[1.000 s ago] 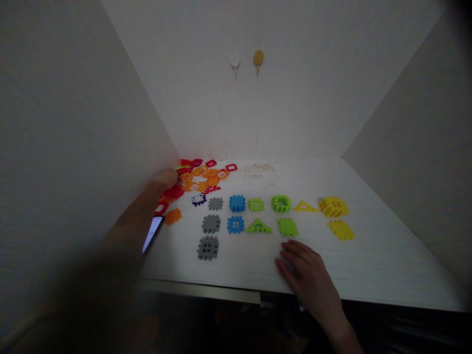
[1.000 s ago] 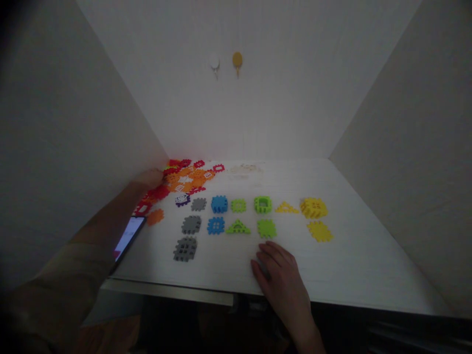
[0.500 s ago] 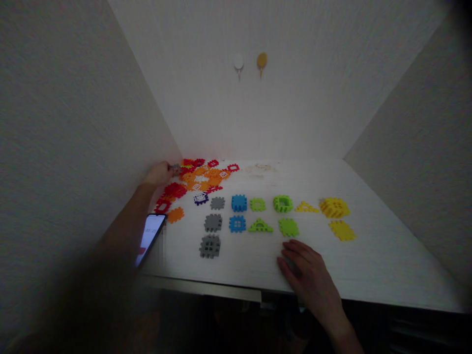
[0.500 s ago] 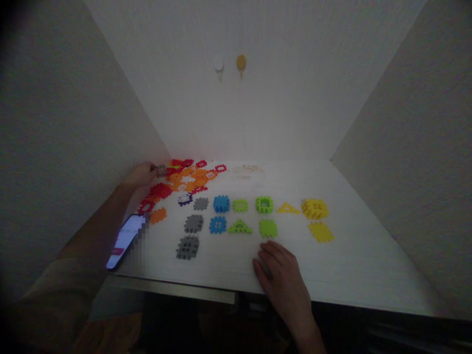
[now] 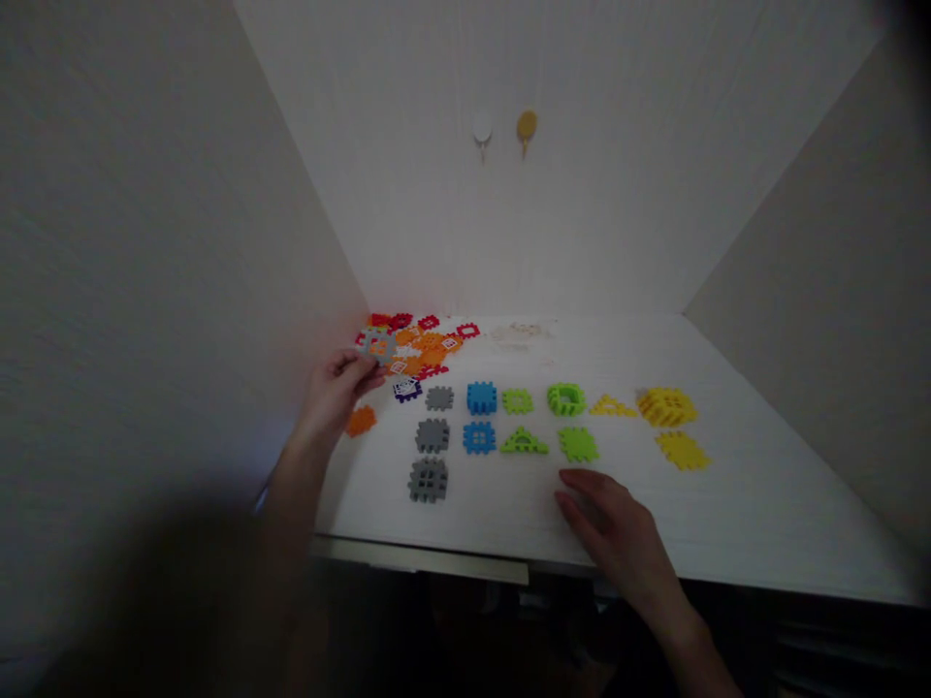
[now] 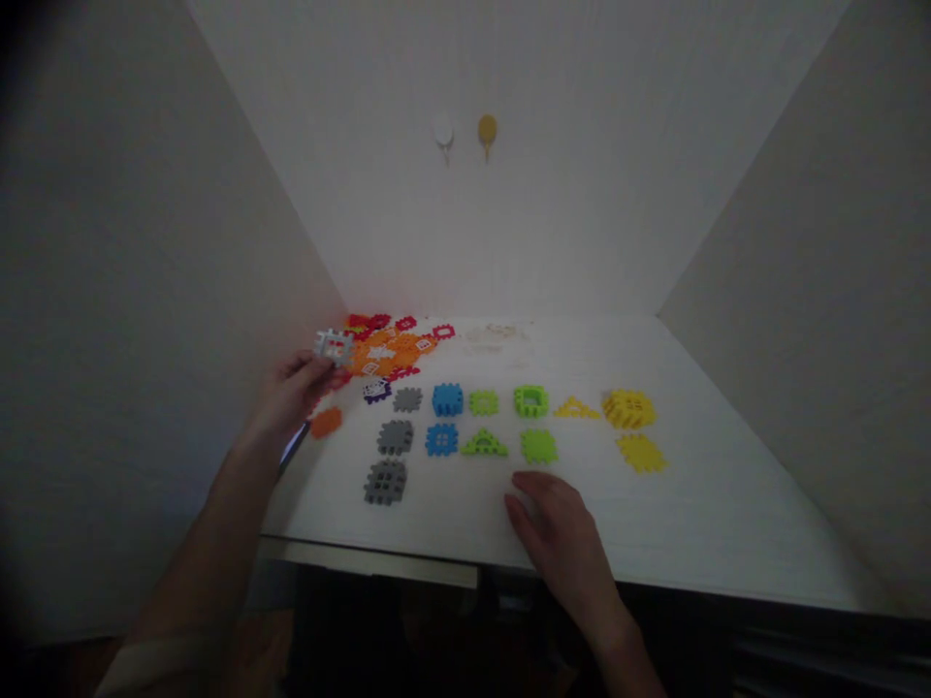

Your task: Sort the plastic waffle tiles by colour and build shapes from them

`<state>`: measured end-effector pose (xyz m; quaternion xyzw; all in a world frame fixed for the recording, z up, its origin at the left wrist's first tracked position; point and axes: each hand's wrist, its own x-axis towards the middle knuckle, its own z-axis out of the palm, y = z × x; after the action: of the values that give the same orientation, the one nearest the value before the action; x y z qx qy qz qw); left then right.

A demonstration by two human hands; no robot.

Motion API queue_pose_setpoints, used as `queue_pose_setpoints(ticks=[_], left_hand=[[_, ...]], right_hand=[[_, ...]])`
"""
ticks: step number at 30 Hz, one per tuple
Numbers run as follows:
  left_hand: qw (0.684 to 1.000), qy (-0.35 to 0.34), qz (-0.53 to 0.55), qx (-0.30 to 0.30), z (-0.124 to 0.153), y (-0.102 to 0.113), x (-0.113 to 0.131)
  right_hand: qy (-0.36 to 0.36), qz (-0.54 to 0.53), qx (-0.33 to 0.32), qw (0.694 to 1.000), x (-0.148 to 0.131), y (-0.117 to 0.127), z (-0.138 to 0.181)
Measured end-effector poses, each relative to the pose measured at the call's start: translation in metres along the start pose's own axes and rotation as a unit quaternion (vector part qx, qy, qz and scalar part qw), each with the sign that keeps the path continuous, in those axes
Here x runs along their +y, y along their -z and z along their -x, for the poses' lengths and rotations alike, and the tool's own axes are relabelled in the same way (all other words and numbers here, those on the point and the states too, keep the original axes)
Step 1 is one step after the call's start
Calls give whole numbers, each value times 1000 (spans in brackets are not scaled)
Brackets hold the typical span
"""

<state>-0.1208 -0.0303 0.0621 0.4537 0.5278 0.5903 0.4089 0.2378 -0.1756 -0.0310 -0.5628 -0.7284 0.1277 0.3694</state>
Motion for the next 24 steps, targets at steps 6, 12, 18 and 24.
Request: queue_pose_setpoints(ticks=[6,12,18,24], left_hand=[[992,43,115,-17,104,-41,-8],[994,57,79,-54,174,-65,-34],[990,45,-15,-135,185,-46,-35],[953,-112,-181,-214,167,-10,-25]], right_hand=[[-18,-204,-41,978,-65,-22,-32],[-54,-364,-31,929,-93,-46,-38],[-97,-430,-89,893,-93,-45,-36],[-90,-392,-191,896,-88,-45,-53]])
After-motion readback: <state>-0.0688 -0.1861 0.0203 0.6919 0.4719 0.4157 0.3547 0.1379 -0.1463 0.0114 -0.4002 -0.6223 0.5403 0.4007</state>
